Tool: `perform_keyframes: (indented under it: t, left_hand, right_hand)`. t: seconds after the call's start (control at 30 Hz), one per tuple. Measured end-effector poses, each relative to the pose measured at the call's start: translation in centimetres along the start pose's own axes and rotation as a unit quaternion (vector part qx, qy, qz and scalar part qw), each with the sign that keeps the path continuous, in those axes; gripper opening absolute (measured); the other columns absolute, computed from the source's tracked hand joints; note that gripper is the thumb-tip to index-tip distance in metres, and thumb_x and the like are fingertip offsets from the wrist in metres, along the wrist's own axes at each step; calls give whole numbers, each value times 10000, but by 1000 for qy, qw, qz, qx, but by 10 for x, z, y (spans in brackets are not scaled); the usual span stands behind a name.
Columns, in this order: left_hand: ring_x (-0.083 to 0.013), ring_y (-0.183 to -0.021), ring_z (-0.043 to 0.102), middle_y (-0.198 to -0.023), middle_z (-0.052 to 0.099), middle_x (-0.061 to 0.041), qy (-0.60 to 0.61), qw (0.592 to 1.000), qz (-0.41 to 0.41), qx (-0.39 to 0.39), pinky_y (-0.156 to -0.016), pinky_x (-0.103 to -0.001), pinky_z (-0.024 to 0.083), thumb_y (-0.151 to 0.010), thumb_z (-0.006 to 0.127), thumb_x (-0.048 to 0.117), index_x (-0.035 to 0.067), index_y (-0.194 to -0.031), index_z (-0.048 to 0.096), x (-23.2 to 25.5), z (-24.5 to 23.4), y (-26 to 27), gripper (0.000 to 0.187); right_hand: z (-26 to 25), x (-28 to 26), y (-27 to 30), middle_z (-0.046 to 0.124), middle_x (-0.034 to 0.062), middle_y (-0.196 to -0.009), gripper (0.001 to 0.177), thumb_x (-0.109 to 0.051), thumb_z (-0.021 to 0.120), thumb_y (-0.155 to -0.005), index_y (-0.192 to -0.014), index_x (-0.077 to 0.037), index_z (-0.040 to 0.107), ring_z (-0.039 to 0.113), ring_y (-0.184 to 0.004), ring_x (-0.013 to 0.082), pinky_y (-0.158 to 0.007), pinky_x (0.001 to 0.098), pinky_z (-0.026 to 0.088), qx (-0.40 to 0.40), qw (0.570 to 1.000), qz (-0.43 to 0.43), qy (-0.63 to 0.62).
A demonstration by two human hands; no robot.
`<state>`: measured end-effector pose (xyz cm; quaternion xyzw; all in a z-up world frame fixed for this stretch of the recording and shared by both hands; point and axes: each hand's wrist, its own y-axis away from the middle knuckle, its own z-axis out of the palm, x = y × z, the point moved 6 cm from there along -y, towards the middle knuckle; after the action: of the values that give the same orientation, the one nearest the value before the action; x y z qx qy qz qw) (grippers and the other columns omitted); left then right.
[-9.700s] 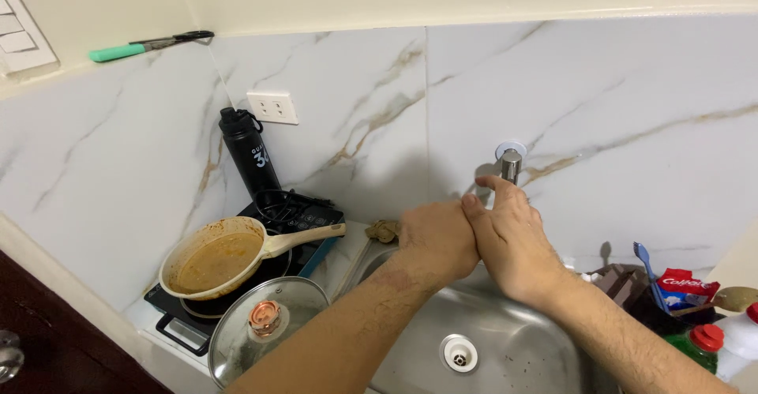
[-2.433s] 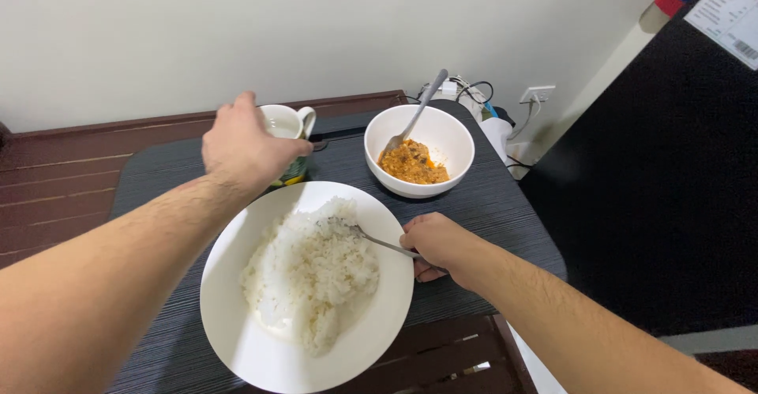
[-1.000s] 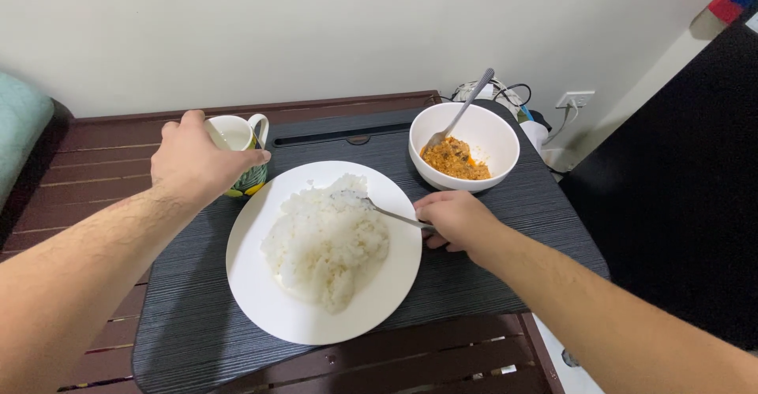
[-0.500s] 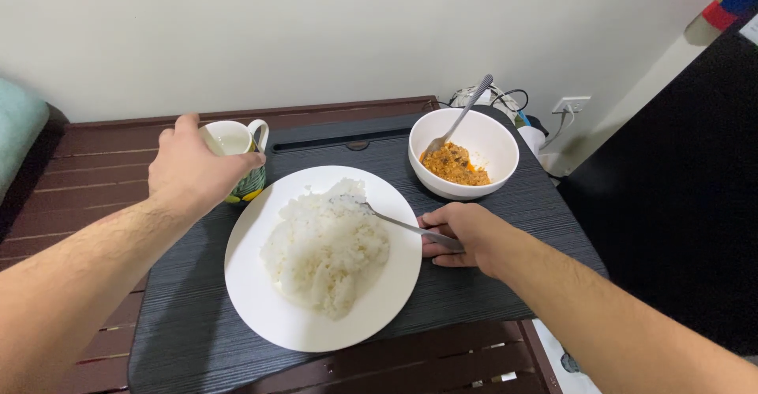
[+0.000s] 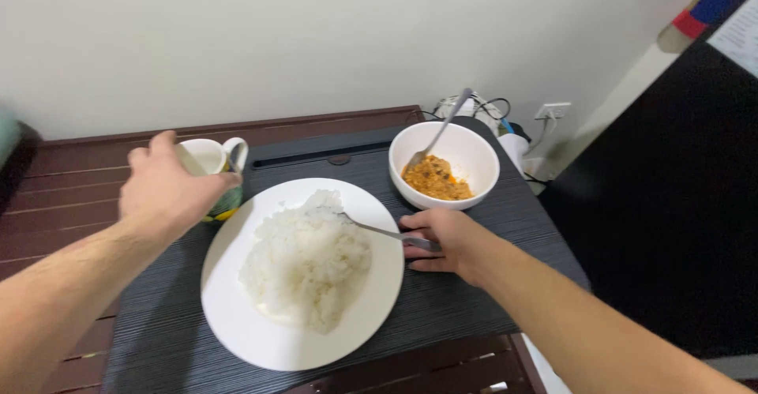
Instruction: Dishing out rice from an electric pot onto a plate and then rinsing the pot in the sink.
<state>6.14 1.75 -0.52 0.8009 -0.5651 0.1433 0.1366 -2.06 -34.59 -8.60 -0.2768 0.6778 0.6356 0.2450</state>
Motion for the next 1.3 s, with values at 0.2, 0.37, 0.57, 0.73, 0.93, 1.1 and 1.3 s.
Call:
perform_keyframes:
  t: [0.2, 0.37, 0.57, 0.73, 0.93, 1.1, 1.3]
  left_hand:
    - [-451, -1198, 612, -1457, 388, -261, -19, 1000, 1, 14, -958, -522, 557, -757, 828, 594, 45, -1610, 290, 6, -3, 2, 1149]
    - [-478, -1201, 600, -1462, 364, -284, -13, 1000, -6, 28, -942, -534, 556, -764, 801, 643, 27, -1617, 265, 6, 0, 4, 1181]
    - [-517, -1246, 546, -1459, 346, -329, -11, 997, 16, 72, -969, -563, 516, -782, 760, 725, -14, -1629, 231, -4, 10, 7, 1243]
    - [-551, -1325, 459, -1484, 300, -357, 12, 993, 24, 111, -994, -608, 478, -862, 657, 769, -44, -1642, 185, -7, 15, 21, 1222]
    - [-569, -1354, 415, -1525, 237, -360, 61, 995, -14, 83, -1042, -635, 433, -948, 503, 790, -29, -1655, 126, -7, 14, 55, 1146]
    - [-583, -1428, 302, -1569, 198, -370, 96, 992, -5, 83, -1101, -651, 346, -971, 407, 759, -29, -1633, 144, 5, 7, 85, 1061]
    - [-626, -1482, 175, -1567, 159, -486, 4, 968, 176, 177, -1220, -628, 162, -1084, 324, 645, -117, -1606, 217, 17, -7, 100, 930]
  right_hand:
    - [-5, 7, -2, 732, 41, -1094, 344, -325, 580, -936, -1189, -110, 672, 718, -1030, 205, -933, 413, 588, -6, 1000, 9, -12]
    - [-3, 8, 17, 680, 91, -1189, 416, -348, 581, -943, -1281, -105, 596, 718, -1099, 276, -963, 448, 597, -24, 998, 35, -37]
    - [-6, 19, 10, 660, 128, -1224, 472, -318, 609, -927, -1311, -49, 562, 721, -1113, 297, -971, 443, 592, -66, 991, 38, -112]
    - [-10, 19, 8, 666, 140, -1231, 468, -273, 632, -913, -1299, -12, 583, 729, -1096, 295, -967, 440, 599, -42, 994, 13, -103]
    - [-18, 14, 15, 699, 147, -1222, 502, -311, 638, -912, -1332, -40, 588, 739, -1074, 287, -929, 435, 612, 20, 1000, -11, -10]
    - [-28, 14, 21, 696, 134, -1177, 517, -417, 626, -926, -1336, -106, 578, 725, -1020, 274, -855, 428, 594, 62, 995, -15, 77]
    - [-62, 3, 48, 741, 67, -987, 396, -460, 654, -894, -1116, -138, 715, 734, -991, 272, -844, 431, 575, 224, 927, -77, 292]
